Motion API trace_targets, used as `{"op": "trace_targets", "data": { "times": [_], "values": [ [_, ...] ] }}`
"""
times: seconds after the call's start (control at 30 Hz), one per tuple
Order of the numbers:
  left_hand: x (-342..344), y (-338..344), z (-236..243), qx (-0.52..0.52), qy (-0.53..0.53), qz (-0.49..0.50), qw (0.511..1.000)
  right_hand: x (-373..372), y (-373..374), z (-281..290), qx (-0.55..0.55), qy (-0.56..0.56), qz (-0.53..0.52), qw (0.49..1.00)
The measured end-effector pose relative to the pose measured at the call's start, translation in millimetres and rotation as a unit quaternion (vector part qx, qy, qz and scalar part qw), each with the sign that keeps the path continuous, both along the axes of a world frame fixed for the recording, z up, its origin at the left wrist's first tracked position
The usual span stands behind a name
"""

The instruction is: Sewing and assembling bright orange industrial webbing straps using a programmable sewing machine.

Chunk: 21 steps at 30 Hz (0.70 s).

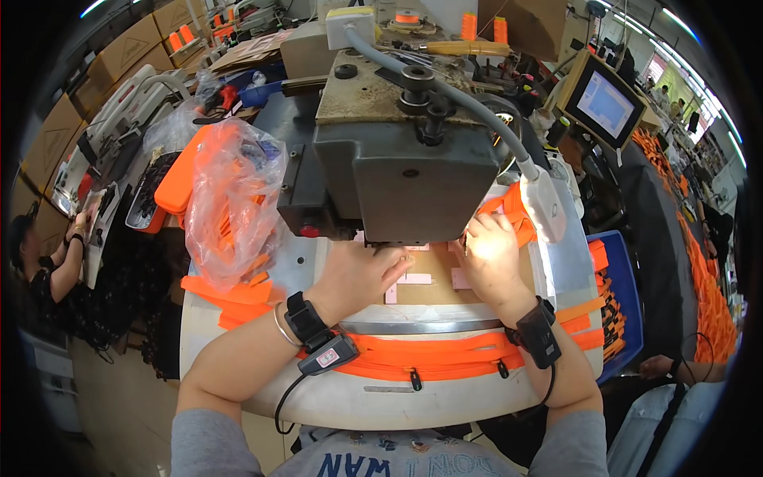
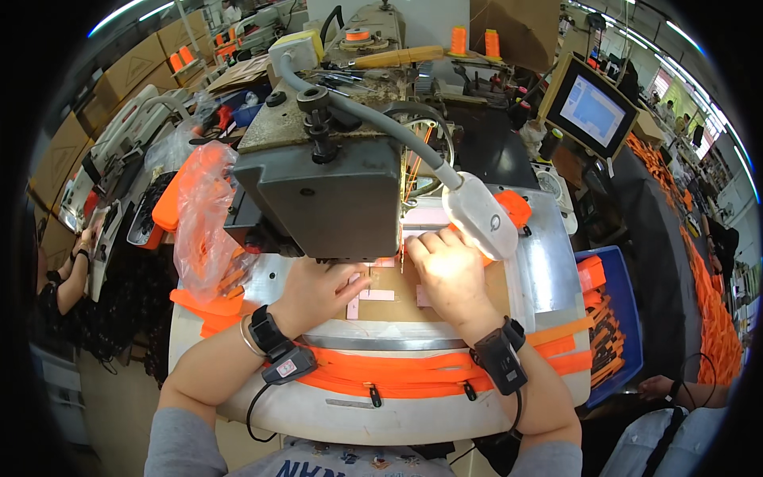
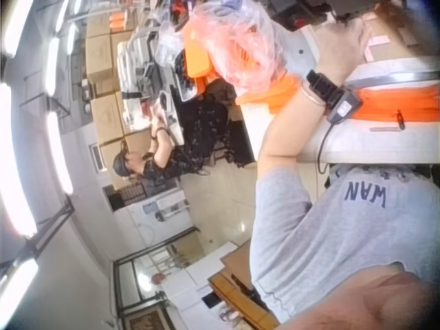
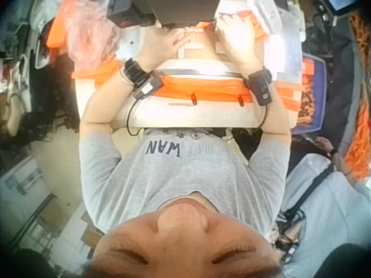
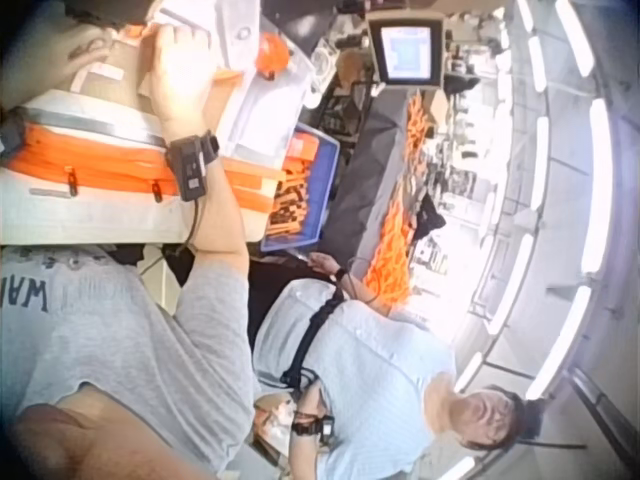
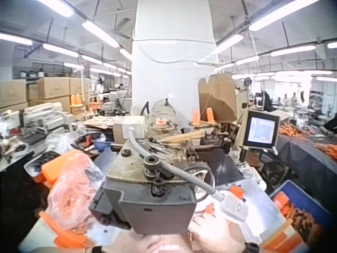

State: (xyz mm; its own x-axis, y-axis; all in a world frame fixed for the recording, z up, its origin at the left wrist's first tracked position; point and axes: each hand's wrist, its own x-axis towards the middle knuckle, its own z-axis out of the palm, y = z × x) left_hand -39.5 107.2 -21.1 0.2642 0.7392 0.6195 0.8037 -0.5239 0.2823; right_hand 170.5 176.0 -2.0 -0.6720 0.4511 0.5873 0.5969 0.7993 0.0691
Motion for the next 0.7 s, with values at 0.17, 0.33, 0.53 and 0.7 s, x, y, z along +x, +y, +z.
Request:
{"op": "trace_targets", "data": {
  "times": [0.17,0.33,0.53,0.7],
  "values": [
    [-3.4,-6.2,6.5,-0.056,0.078,-0.047,0.994,-0.4,-8.9,4.3,-0.038,-0.063,0.043,0.996],
    [-1.6,-4.3,4.1,0.000,0.085,-0.029,0.996,-5.4,-15.6,4.4,-0.002,-0.084,0.059,0.995],
    [0.9,-4.7,8.5,0.006,0.072,-0.046,0.996,6.6,-20.6,25.0,-0.195,-0.139,0.102,0.965],
    [3.5,-15.8,7.8,-0.095,0.134,-0.156,0.974,34.4,-36.4,61.3,-0.351,-0.169,0.268,0.881]
  ]
}}
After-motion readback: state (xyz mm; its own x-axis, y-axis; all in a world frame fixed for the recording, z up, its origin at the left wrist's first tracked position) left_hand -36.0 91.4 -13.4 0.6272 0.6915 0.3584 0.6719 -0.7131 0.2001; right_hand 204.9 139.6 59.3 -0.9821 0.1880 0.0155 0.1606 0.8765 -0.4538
